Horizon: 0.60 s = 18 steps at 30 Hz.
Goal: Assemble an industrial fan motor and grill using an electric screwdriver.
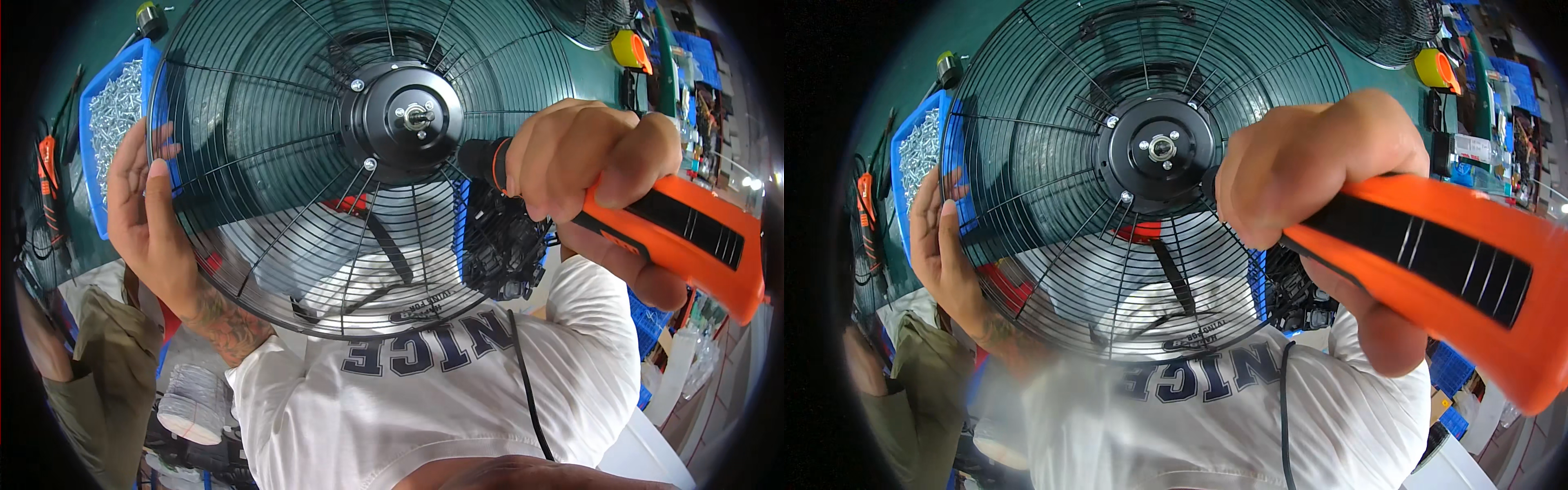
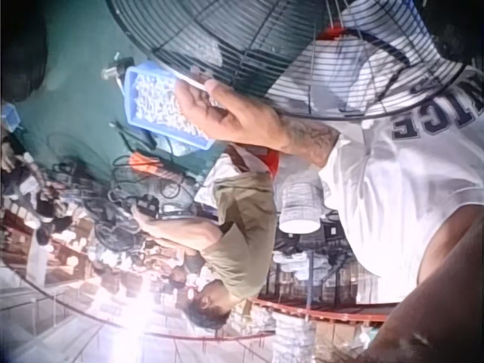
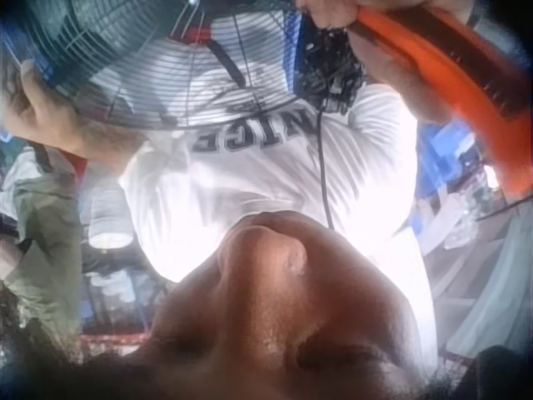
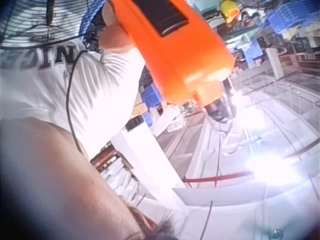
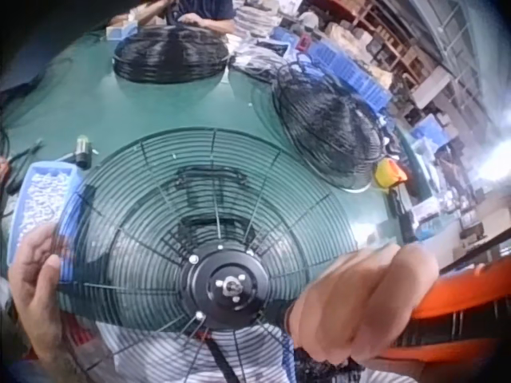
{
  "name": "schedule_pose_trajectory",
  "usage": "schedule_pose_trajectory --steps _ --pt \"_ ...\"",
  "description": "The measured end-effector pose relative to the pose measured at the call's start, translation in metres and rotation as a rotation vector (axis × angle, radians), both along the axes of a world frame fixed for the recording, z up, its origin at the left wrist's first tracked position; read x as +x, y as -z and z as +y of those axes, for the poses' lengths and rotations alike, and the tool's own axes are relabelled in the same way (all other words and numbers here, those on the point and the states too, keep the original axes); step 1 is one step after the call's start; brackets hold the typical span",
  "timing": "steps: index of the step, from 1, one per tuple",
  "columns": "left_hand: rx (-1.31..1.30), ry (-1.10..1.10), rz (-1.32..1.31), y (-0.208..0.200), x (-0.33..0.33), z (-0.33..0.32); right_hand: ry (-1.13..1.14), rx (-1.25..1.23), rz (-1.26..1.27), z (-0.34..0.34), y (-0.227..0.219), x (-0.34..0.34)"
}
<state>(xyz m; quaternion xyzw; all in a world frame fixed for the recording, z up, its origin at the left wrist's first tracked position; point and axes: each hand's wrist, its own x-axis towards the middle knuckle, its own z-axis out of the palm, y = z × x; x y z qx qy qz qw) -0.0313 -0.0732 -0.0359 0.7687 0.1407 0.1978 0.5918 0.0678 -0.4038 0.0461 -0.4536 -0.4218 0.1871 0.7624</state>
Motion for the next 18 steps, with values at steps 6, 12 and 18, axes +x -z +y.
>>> schedule_pose_trajectory --steps 6,12,18 --pt "0.022 0.000 -0.028 0.003 -0.001 0.003 -0.023 -0.021 -0.113 0.007 0.004 0.005" --pt "-0.038 0.000 -0.017 0.004 -0.003 0.007 0.176 -0.024 -0.123 0.004 0.009 -0.004" --pt "-0.034 0.037 0.008 0.005 0.007 0.009 -0.218 0.135 -0.079 -0.010 -0.040 0.017"
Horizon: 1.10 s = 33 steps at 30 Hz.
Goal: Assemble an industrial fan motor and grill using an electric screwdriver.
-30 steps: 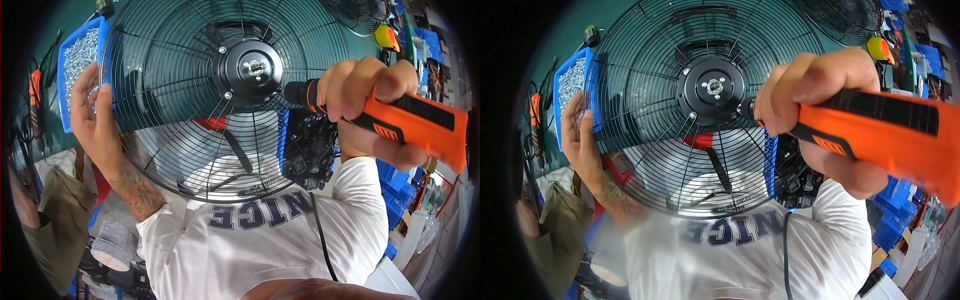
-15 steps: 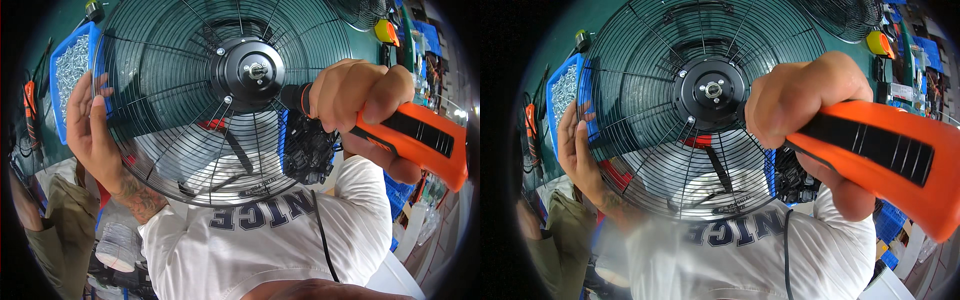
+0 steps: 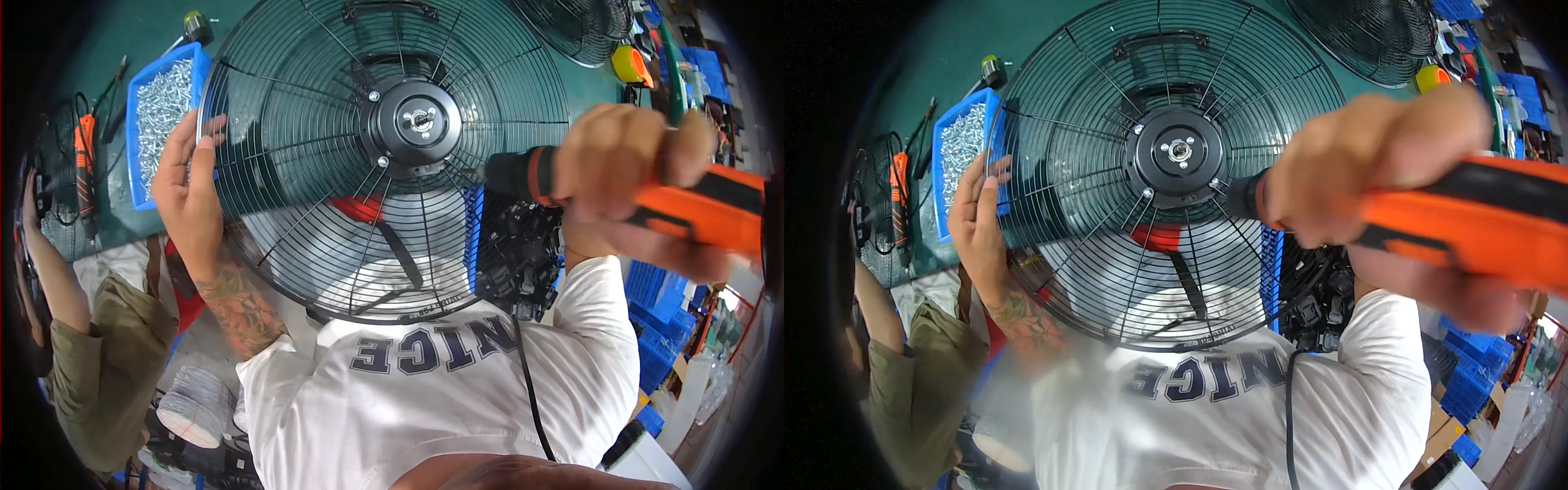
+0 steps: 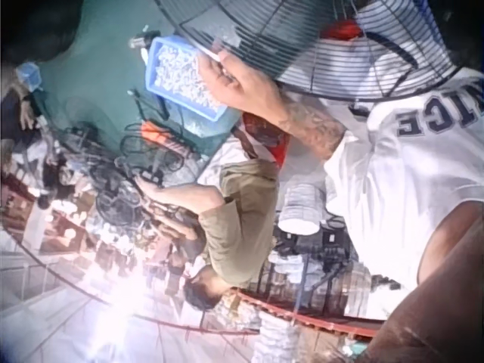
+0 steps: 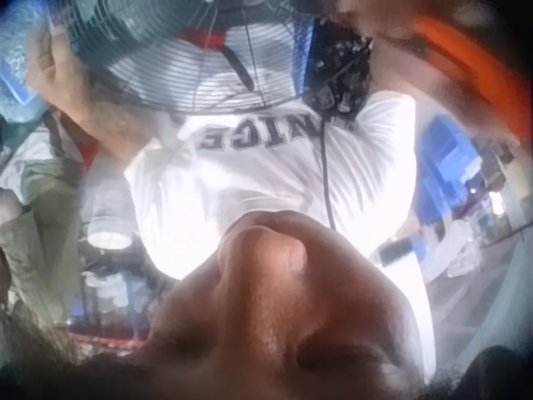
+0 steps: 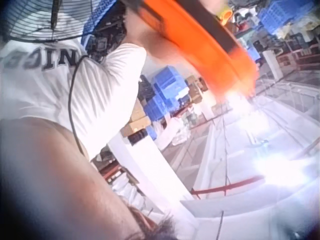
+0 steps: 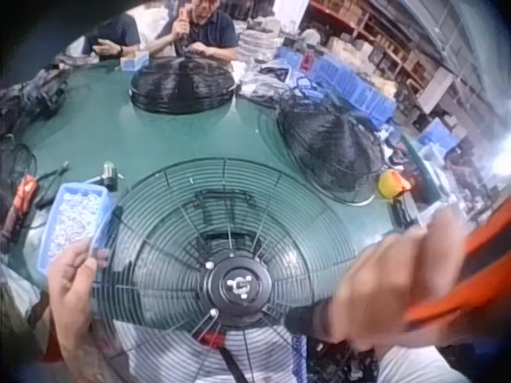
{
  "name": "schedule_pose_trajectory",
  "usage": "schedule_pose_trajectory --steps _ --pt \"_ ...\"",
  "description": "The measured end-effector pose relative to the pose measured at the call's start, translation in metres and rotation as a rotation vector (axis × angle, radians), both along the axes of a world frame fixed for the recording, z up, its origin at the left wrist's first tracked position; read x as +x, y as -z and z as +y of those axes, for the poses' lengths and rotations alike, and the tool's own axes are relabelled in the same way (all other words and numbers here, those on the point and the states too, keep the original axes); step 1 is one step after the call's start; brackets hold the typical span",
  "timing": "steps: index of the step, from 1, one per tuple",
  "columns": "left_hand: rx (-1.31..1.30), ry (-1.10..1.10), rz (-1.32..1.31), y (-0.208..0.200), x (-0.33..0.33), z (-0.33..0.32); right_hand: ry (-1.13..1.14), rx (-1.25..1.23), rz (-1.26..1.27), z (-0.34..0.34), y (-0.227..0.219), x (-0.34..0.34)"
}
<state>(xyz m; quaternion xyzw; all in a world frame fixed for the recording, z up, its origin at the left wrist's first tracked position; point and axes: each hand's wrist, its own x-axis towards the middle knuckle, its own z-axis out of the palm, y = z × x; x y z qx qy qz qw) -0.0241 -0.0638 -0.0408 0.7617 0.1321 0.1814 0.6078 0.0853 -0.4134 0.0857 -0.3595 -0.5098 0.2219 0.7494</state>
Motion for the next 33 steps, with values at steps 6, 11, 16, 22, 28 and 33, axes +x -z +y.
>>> schedule_pose_trajectory --steps 6,11,16,22,28,33 --pt "0.032 -0.005 0.038 0.001 -0.009 0.002 0.554 -0.113 0.033 0.003 0.001 0.029" --pt "0.099 0.040 0.057 0.004 -0.002 0.007 0.905 -0.170 -0.232 0.022 0.065 0.055" --pt "0.148 0.027 0.068 0.007 -0.008 0.008 0.851 -0.145 0.287 0.032 0.029 0.028" --pt "0.188 0.009 0.111 -0.004 -0.007 0.000 0.781 -0.171 0.200 0.033 0.037 0.034" --pt "0.212 0.021 0.093 -0.006 -0.007 0.000 0.828 -0.127 0.125 0.035 0.033 0.032" --pt "0.241 0.007 0.119 -0.008 -0.003 -0.003 0.835 -0.109 0.132 0.035 0.035 0.034"
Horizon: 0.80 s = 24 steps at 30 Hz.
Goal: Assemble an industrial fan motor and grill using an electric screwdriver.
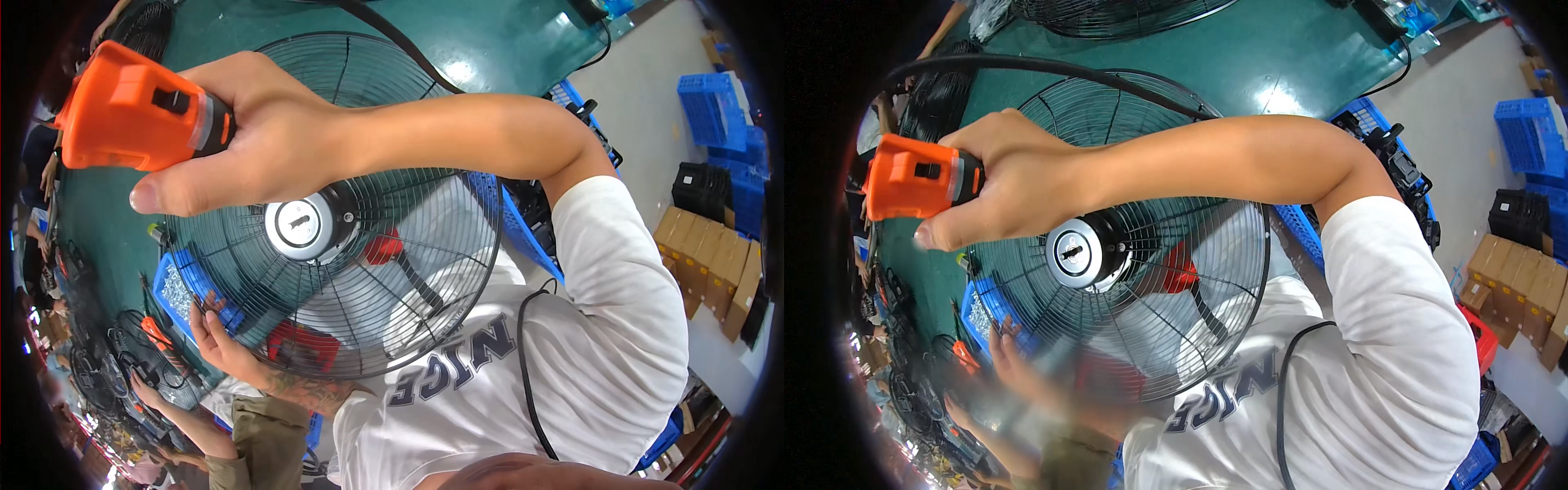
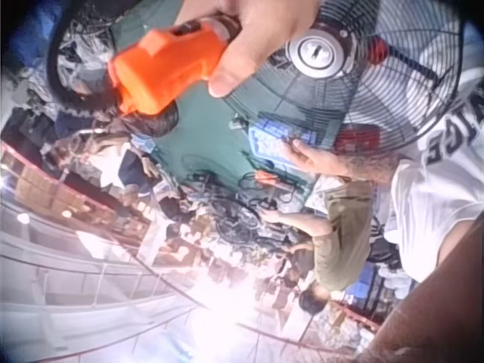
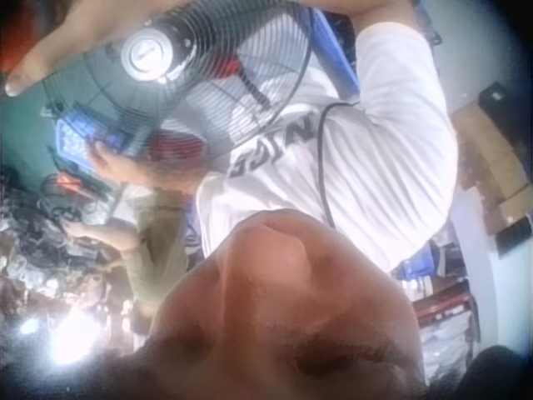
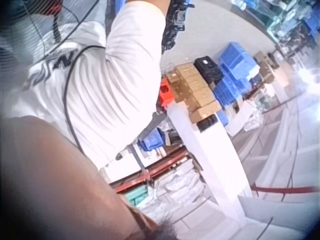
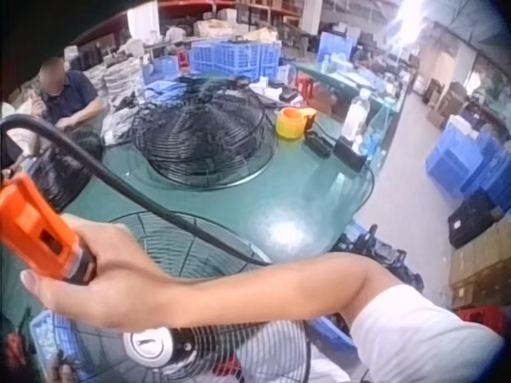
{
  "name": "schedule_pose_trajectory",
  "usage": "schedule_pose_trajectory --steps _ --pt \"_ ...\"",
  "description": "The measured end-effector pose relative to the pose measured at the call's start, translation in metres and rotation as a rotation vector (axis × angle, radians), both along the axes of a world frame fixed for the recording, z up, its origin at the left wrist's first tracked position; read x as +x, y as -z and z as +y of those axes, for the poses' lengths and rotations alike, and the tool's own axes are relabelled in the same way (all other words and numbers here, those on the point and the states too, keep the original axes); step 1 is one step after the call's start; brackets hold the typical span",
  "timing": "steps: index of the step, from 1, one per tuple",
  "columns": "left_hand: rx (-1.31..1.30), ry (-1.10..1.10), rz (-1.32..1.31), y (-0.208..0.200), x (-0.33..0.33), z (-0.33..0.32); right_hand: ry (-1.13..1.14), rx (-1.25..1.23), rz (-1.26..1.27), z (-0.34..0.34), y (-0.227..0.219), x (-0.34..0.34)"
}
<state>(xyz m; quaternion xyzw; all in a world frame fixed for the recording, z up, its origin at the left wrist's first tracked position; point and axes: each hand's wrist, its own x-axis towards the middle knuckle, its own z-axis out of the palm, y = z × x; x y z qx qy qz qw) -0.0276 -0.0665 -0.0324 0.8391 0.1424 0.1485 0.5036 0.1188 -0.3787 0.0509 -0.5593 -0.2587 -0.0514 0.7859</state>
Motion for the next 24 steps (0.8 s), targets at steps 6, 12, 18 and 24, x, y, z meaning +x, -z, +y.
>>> schedule_pose_trajectory --steps 6,12,18,24 --pt "-0.013 -0.045 0.014 0.001 -0.014 0.007 -0.241 -0.043 0.073 0.008 0.001 -0.008" --pt "-0.166 0.057 -0.005 0.001 -0.005 0.005 -0.136 0.075 -0.095 0.013 0.013 -0.008" --pt "-0.186 0.174 0.130 -0.027 -0.016 0.013 -0.288 0.072 -0.206 -0.025 -0.008 0.019" --pt "-0.942 0.228 0.298 -0.004 -0.037 -0.005 0.388 0.199 -0.214 -0.185 -0.007 0.065"
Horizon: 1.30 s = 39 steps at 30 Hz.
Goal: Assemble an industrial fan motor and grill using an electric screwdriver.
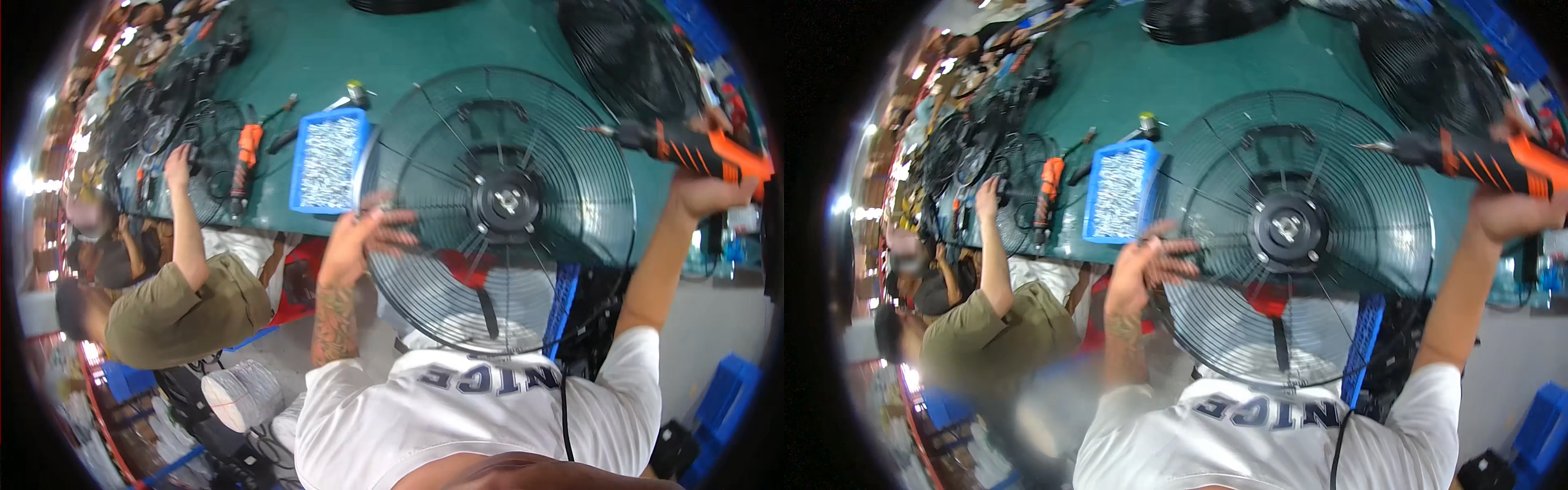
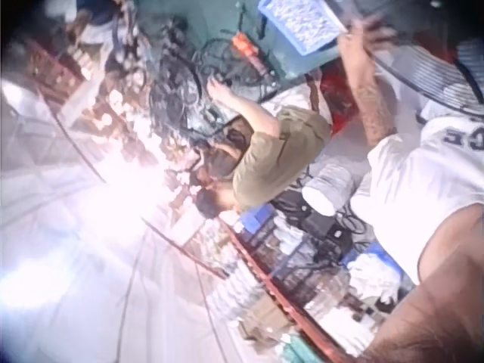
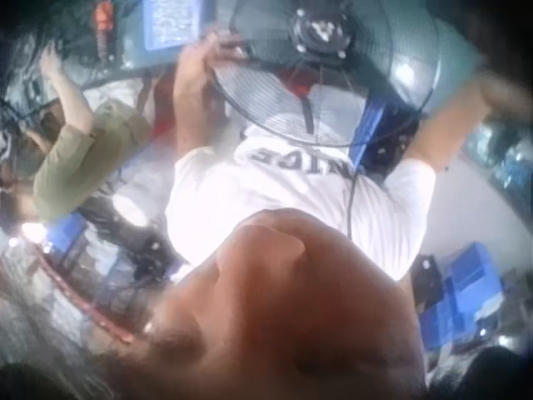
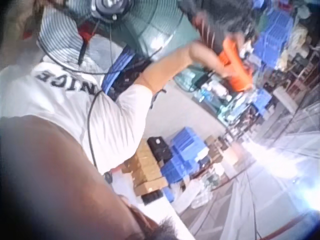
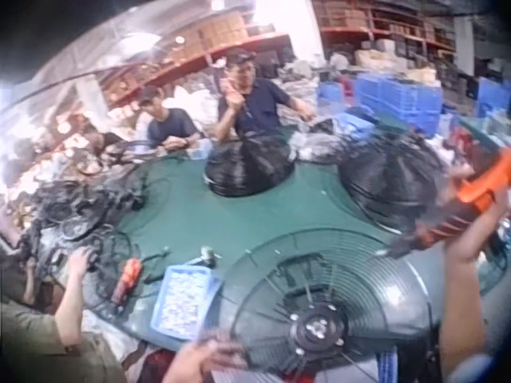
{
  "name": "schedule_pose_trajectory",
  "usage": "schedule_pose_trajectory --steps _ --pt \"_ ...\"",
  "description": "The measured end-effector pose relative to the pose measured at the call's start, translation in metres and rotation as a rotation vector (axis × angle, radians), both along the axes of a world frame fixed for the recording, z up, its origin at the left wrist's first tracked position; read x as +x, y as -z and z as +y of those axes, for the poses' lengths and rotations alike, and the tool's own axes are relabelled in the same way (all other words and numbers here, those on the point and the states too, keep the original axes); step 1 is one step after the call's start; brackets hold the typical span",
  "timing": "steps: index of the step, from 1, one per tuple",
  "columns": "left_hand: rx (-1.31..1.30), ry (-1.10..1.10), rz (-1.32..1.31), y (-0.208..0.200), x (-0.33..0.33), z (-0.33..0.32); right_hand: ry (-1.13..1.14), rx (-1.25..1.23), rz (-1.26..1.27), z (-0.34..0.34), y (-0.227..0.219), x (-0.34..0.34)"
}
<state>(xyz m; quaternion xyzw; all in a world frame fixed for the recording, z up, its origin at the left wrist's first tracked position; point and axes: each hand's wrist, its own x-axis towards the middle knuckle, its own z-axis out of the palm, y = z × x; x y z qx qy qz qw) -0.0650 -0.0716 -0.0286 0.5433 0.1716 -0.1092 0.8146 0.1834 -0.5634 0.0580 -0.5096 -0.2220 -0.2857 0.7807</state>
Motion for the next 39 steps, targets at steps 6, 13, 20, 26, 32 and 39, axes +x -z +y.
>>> schedule_pose_trajectory --steps 6,13,20,26,32,39 --pt "-0.286 0.071 -0.036 0.007 -0.025 -0.016 -0.083 0.106 0.510 -0.110 0.125 -0.041" --pt "-0.203 -0.003 -0.034 -0.045 -0.007 -0.037 0.273 0.264 0.952 -0.041 0.144 -0.086" --pt "-0.211 -0.197 -0.145 -0.059 0.011 -0.006 0.187 -0.303 1.024 -0.025 0.131 -0.099" --pt "-0.288 -0.463 -0.304 -0.063 0.051 0.068 0.481 -0.670 0.662 -0.014 0.165 -0.099" --pt "-0.225 -0.662 -0.356 -0.033 0.117 0.157 0.429 -0.552 0.681 -0.011 0.167 -0.096" --pt "-0.148 -0.716 -0.261 0.004 0.193 0.241 0.450 -0.563 0.720 -0.009 0.160 -0.100"
